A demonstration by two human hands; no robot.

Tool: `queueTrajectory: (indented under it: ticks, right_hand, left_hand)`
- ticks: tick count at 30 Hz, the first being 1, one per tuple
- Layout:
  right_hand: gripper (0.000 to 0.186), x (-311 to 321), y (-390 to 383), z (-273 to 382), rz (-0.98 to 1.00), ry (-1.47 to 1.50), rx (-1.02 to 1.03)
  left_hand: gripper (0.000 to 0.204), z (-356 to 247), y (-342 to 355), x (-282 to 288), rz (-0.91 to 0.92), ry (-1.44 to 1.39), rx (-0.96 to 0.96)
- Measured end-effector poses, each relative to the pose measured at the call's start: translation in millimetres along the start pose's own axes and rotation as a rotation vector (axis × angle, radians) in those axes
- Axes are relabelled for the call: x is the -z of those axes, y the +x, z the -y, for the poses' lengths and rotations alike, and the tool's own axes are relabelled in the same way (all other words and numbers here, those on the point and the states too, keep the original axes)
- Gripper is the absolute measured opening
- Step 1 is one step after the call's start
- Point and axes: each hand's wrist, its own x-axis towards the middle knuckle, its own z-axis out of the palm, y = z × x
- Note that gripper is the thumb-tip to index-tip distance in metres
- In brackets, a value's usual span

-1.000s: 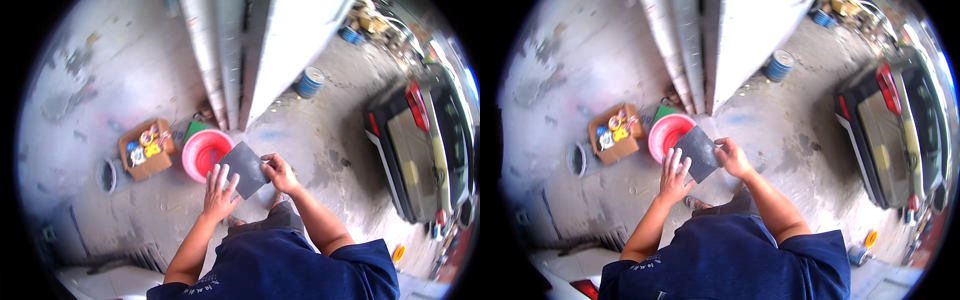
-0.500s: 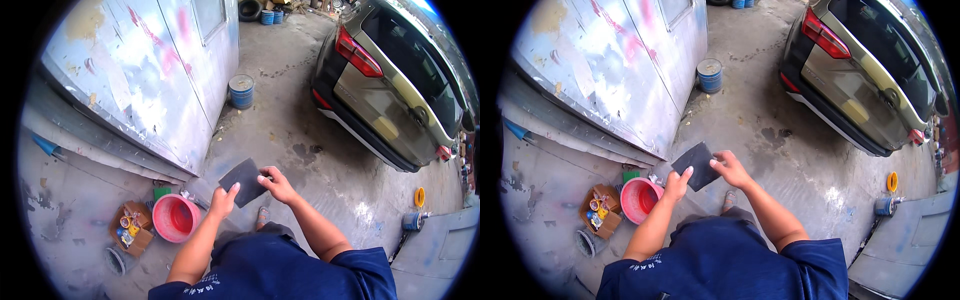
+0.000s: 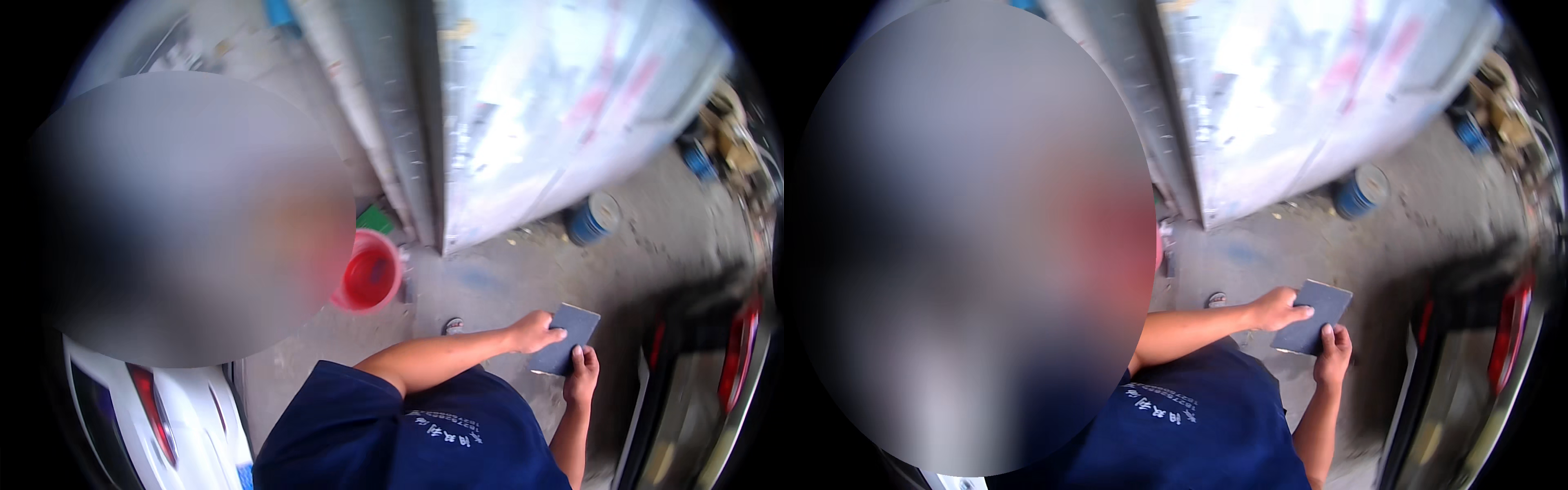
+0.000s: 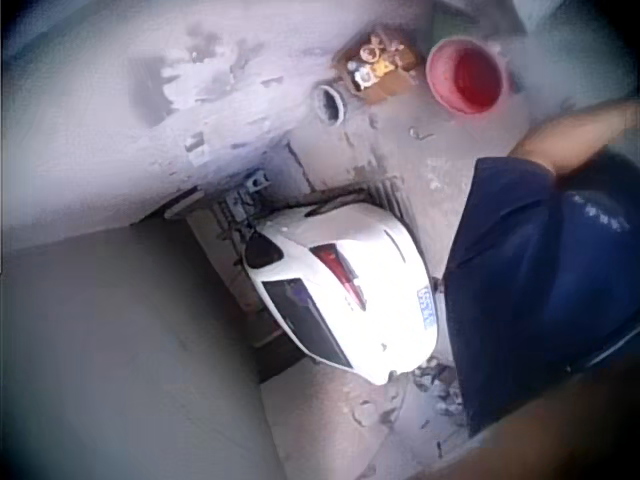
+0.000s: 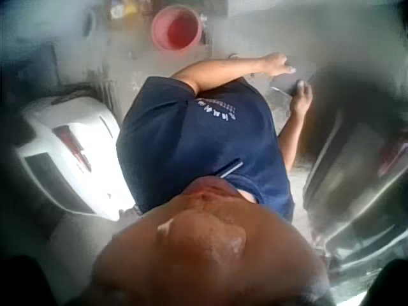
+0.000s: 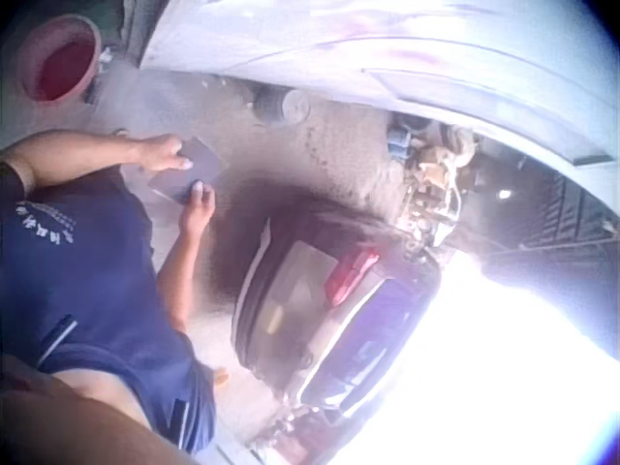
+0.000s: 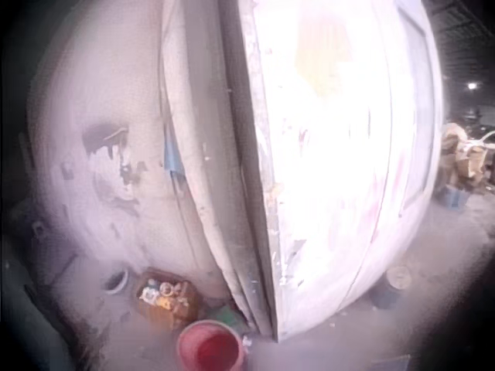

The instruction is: The person retrieves a sanding block and a purple cloth, then walks to a silver sedan. They use the sanding block to sand the rear quarter panel where white filler is visible, wiping the area with the cloth. The person continues sanding the panel and door area, focusing on smoothing the filler spots.

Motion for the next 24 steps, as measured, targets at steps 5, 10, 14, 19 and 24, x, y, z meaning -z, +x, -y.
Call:
queueTrajectory:
  ticks: [5,10,14,19,24]
  right_hand:
    - [0.015,-29,72,4,0.314,-0.053,-0.150]
    - [0.021,-78,126,-13,0.694,-0.164,-0.206]
    - [0.027,-114,125,-28,0.990,-0.334,-0.240]
    - [0.025,-170,85,-55,1.270,-0.284,-0.412]
    - [0.026,-215,23,-65,1.572,-0.372,-0.377]
  left_hand:
    - [0.035,17,-3,42,-0.110,-0.345,0.105]
    - [0.041,40,-38,55,-0.525,-0.224,-0.052]
    - [0.038,55,-93,27,-0.863,-0.153,-0.009]
    - [0.037,68,-170,-10,-1.233,-0.096,0.134]
    - [0.036,73,-234,-50,-1.584,-0.248,0.051]
